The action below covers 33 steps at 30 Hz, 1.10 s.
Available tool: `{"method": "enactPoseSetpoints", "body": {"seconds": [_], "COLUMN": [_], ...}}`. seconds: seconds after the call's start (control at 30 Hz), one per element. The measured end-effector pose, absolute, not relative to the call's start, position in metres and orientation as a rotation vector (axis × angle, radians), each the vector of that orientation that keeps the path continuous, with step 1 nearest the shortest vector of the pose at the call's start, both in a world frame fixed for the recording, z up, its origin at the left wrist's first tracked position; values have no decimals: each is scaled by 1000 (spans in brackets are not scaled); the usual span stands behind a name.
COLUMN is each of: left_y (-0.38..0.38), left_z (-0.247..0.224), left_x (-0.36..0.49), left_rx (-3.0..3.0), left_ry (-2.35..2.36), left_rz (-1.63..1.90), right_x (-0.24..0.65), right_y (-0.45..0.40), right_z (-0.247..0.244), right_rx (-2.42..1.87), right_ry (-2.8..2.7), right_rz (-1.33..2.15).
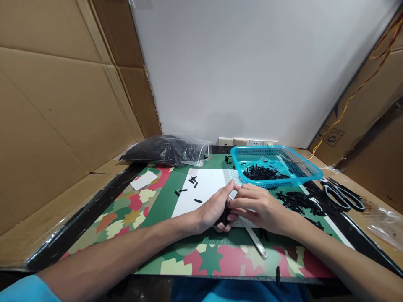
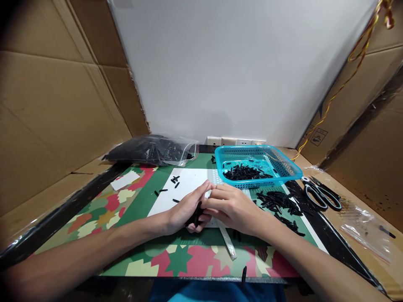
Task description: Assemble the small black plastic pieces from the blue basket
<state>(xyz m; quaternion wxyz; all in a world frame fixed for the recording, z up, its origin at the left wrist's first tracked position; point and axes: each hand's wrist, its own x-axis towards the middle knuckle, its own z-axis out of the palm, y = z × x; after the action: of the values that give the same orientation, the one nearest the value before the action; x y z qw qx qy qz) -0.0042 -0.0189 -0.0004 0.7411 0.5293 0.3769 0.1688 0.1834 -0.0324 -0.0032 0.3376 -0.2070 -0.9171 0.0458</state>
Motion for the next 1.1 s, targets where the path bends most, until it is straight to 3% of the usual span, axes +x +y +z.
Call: {"method": "enactPoseSetpoints", "body": {"seconds": [1.1], "left_y": [-21], "left_z": [13], "left_x": [-7], "left_rx": [1214], "left_ry": [621], "left_rz": [637], "right_x": [201], "right_y": [-29], "right_z": [1], "right_rx": [-758], "right_ry": [-1966], "right_rz": [226]}}
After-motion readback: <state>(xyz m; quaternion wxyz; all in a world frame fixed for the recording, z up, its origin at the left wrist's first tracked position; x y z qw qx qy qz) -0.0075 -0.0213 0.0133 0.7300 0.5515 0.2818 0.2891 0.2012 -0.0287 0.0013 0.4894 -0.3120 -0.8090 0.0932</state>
